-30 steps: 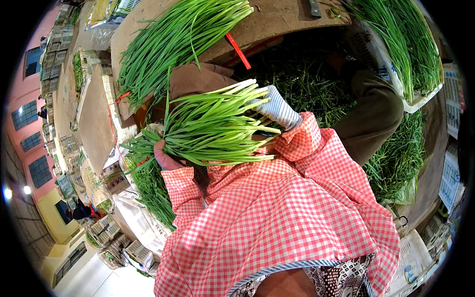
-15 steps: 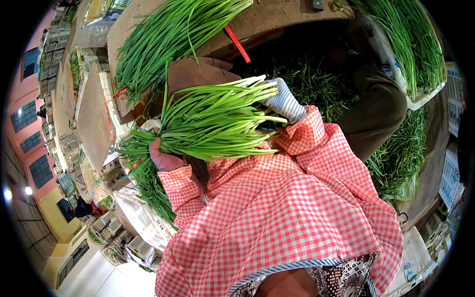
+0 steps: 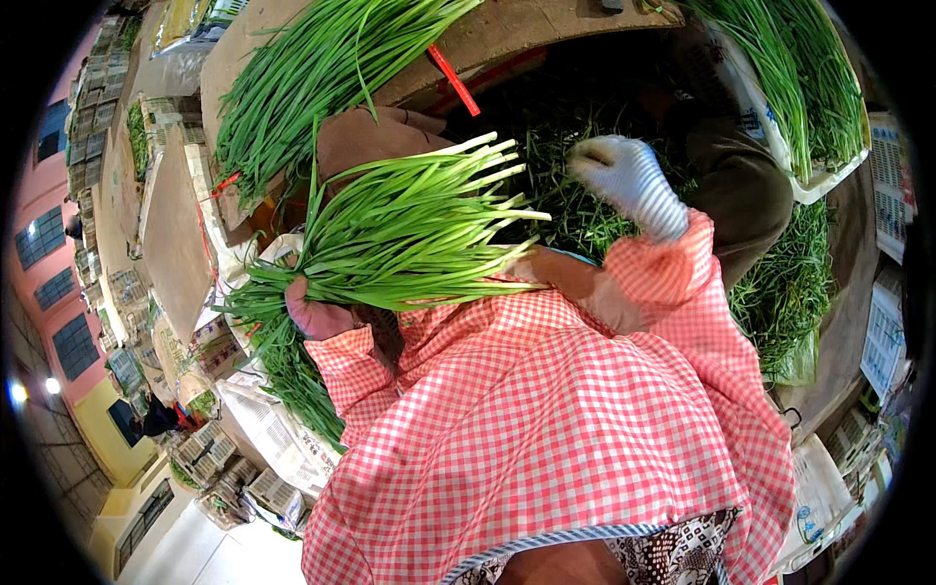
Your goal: The person bundles bunches of leeks together, secures them with red tape, and uses a large knife to trim the ends before placing the finished bundles into a plastic crate.
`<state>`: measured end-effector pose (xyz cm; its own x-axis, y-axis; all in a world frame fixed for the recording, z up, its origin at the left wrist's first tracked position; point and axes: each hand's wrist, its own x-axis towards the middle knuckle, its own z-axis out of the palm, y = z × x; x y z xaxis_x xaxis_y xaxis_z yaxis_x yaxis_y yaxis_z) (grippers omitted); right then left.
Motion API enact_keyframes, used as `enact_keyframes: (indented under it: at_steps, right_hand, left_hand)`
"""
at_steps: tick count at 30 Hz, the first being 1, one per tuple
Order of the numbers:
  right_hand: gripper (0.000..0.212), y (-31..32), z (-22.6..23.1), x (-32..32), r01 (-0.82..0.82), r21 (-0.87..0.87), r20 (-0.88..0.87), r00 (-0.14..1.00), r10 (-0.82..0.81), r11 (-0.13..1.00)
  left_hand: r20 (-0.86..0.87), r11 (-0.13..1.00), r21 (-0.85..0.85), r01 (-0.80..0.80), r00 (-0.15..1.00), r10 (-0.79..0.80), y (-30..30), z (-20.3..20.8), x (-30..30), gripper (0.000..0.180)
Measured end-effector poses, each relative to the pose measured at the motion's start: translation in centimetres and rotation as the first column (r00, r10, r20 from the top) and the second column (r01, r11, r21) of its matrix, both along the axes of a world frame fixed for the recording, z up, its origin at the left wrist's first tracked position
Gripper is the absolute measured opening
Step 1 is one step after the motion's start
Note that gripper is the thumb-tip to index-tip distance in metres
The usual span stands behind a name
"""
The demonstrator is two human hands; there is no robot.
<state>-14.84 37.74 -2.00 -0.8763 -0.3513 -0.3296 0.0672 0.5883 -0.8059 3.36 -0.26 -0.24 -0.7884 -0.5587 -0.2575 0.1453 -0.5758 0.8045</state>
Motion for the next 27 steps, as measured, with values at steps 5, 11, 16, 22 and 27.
enact_keyframes:
  at_steps: [5, 11, 16, 22, 27]
  right_hand:
    - [0.025, -8.1, 0.4, 8.0, -0.249, -0.398, 0.195, 0.917, 0.347, 0.883]
    - [0.026, -8.3, 1.0, 8.3, -0.384, -0.322, 0.008, 0.913, 0.408, 0.865]
    - [0.025, -7.4, 1.8, 8.3, -0.196, -0.421, 0.249, 0.914, 0.320, 0.886]
    - [0.025, -6.4, 0.2, 6.1, -0.073, -0.185, -0.197, 0.980, 0.036, 0.980]
    - [0.031, -5.8, -0.2, 4.4, -0.106, 0.046, -0.328, 0.937, 0.115, 0.993]
  left_hand:
    - [0.019, 0.997, -0.019, -0.070, 0.997, 0.070, 0.8, 0.1, -0.7, 0.045]
    - [0.102, 0.993, 0.084, -0.087, 0.992, 0.079, 0.7, -0.7, -1.2, 0.052]
    - [0.111, 0.988, 0.143, -0.064, 0.993, 0.048, 1.4, -0.9, -1.3, 0.054]
    - [0.063, 0.989, 0.135, -0.065, 0.996, 0.057, 1.5, -1.1, -1.3, 0.048]
    - [0.062, 0.987, 0.161, -0.025, 0.998, 0.015, 1.5, -0.8, -1.1, 0.048]
